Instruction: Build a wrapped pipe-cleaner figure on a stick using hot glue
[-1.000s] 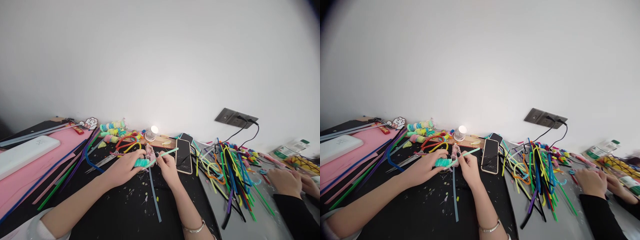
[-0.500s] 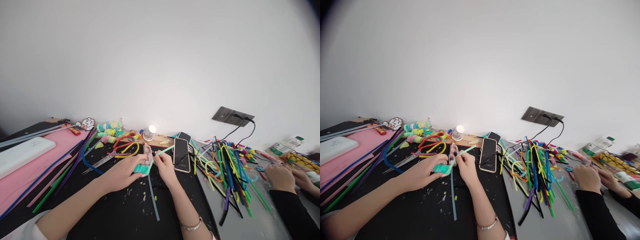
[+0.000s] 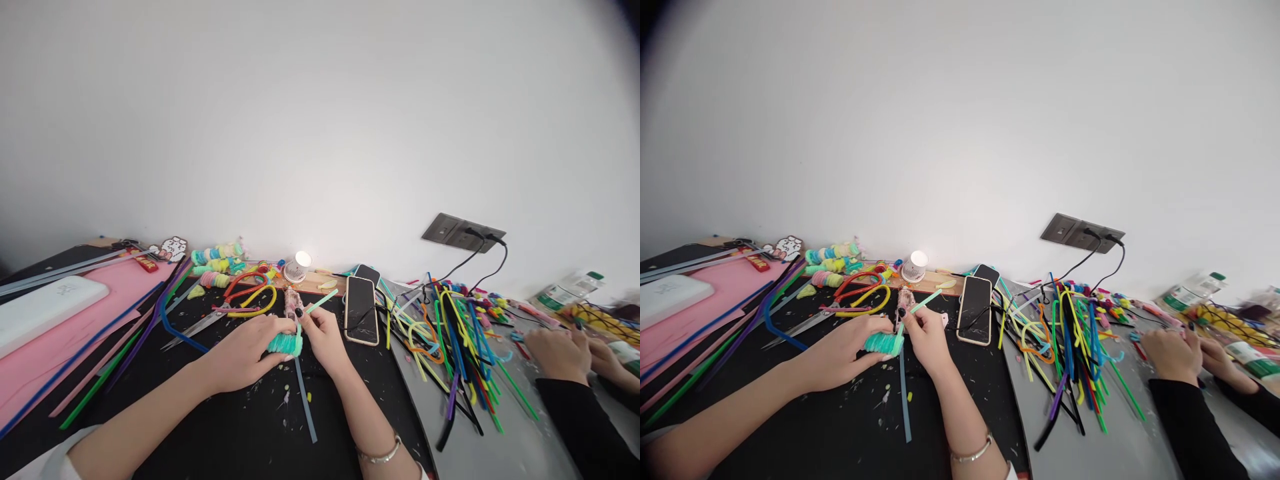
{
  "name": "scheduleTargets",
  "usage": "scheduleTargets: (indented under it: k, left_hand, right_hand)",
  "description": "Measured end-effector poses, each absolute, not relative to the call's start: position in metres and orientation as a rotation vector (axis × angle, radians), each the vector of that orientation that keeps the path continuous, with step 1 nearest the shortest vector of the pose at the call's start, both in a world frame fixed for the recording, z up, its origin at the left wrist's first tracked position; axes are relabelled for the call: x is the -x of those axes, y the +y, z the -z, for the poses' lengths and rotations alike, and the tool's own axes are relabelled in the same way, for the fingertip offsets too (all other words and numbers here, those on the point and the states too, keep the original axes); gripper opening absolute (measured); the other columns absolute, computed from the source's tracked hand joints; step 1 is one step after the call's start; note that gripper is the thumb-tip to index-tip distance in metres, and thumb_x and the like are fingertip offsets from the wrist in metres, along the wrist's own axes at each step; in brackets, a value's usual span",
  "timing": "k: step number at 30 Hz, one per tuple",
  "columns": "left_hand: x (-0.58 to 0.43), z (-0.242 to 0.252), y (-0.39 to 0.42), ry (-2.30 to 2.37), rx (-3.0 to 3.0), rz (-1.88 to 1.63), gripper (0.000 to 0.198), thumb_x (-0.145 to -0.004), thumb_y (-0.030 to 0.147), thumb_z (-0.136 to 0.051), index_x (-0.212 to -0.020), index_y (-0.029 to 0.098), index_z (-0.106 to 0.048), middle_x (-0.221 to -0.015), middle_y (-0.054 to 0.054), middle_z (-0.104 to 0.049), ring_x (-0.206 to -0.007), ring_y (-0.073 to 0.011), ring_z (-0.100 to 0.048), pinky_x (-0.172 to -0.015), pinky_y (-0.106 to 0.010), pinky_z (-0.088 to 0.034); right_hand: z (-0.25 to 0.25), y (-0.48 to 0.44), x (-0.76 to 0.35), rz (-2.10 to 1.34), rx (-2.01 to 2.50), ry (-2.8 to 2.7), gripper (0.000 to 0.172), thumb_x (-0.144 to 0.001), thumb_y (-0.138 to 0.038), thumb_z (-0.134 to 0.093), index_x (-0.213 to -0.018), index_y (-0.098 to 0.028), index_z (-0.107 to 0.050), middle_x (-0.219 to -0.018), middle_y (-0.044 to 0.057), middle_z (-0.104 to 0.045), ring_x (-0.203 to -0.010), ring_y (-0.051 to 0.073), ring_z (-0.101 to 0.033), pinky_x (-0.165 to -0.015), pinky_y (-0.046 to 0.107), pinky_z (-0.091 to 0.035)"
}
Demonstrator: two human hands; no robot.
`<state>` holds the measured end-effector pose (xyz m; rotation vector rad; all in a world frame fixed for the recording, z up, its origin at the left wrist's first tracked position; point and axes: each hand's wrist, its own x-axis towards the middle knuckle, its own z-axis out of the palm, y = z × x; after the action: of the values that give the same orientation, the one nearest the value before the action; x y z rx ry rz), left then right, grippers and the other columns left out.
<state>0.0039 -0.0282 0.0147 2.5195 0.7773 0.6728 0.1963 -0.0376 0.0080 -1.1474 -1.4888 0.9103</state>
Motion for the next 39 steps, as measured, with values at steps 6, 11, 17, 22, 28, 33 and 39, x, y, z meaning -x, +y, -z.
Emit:
scheduleTargets:
  k: [6, 11, 17, 22, 28, 33, 39]
  left_hand:
    - [-0.004, -0.015, -0.027, 0.760, -2.576, -0.707, 0.025, -0.094, 0.031, -0.050, -0.119, 0.026, -0.055, -0.111, -0.006, -0.070, -0.104, -0.0246, -0.063, -0.091, -0.035, -0.048]
    - [-0.004, -0.016, -0.027, 0.733, -2.571, -0.705, 0.022, -0.095, 0.029, -0.049, -0.115, 0.024, -0.057, -0.111, -0.006, -0.069, -0.105, -0.0248, -0.062, -0.092, -0.037, -0.047]
    - [-0.006, -0.016, -0.029, 0.742, -2.560, -0.757, 0.020, -0.093, 0.024, -0.049, -0.111, 0.023, -0.059, -0.111, -0.006, -0.069, -0.108, -0.0252, -0.061, -0.095, -0.037, -0.046]
    - [-0.005, -0.014, -0.029, 0.750, -2.558, -0.782, 0.023, -0.093, 0.025, -0.050, -0.113, 0.023, -0.059, -0.112, -0.006, -0.069, -0.109, -0.0255, -0.061, -0.096, -0.038, -0.046]
    - [-0.007, -0.011, -0.029, 0.763, -2.442, -0.869, 0.021, -0.092, 0.025, -0.050, -0.110, 0.024, -0.060, -0.109, -0.005, -0.068, -0.107, -0.0243, -0.060, -0.097, -0.038, -0.045]
    - [-0.009, -0.013, -0.032, 0.809, -2.202, -0.907, 0.018, -0.090, 0.027, -0.054, -0.107, 0.023, -0.057, -0.106, -0.005, -0.065, -0.097, -0.0224, -0.060, -0.083, -0.034, -0.048]
    - [-0.015, -0.013, -0.025, 0.772, -1.534, -1.086, 0.018, -0.088, 0.029, -0.060, -0.104, 0.025, -0.055, -0.099, -0.002, -0.061, -0.094, -0.0193, -0.058, -0.075, -0.028, -0.044]
  right_hand:
    - [-0.005, -0.036, -0.197, -0.933, 1.158, -1.477, 0.038, -0.083, -0.048, -0.060, -0.061, -0.018, -0.051, -0.057, -0.004, -0.042, -0.055, 0.011, -0.034, -0.053, 0.024, -0.027]
    - [-0.007, -0.035, -0.195, -1.014, 1.116, -1.442, 0.045, -0.079, -0.054, -0.065, -0.058, -0.019, -0.046, -0.055, -0.006, -0.038, -0.054, 0.010, -0.031, -0.051, 0.022, -0.027]
    - [-0.008, -0.036, -0.194, -1.162, 1.052, -1.297, 0.038, -0.073, -0.051, -0.074, -0.068, -0.019, -0.053, -0.058, -0.007, -0.041, -0.053, 0.009, -0.033, -0.051, 0.021, -0.029]
    - [-0.008, -0.036, -0.193, -1.265, 0.999, -1.204, 0.037, -0.069, -0.048, -0.078, -0.074, -0.020, -0.054, -0.056, -0.008, -0.044, -0.048, 0.008, -0.033, -0.047, 0.020, -0.027]
    - [-0.013, -0.037, -0.191, -1.308, 1.037, -1.169, 0.041, -0.065, -0.051, -0.079, -0.072, -0.020, -0.052, -0.055, -0.008, -0.044, -0.045, 0.007, -0.030, -0.044, 0.020, -0.021]
    - [-0.008, -0.036, -0.193, -1.325, 1.058, -1.137, 0.038, -0.068, -0.047, -0.079, -0.072, -0.019, -0.053, -0.050, -0.010, -0.042, -0.043, 0.006, -0.027, -0.042, 0.020, -0.016]
    - [-0.002, -0.033, -0.197, -1.331, 0.937, -1.013, 0.035, -0.071, -0.042, -0.078, -0.069, -0.019, -0.053, -0.048, -0.009, -0.045, -0.041, 0.005, -0.026, -0.042, 0.020, -0.015]
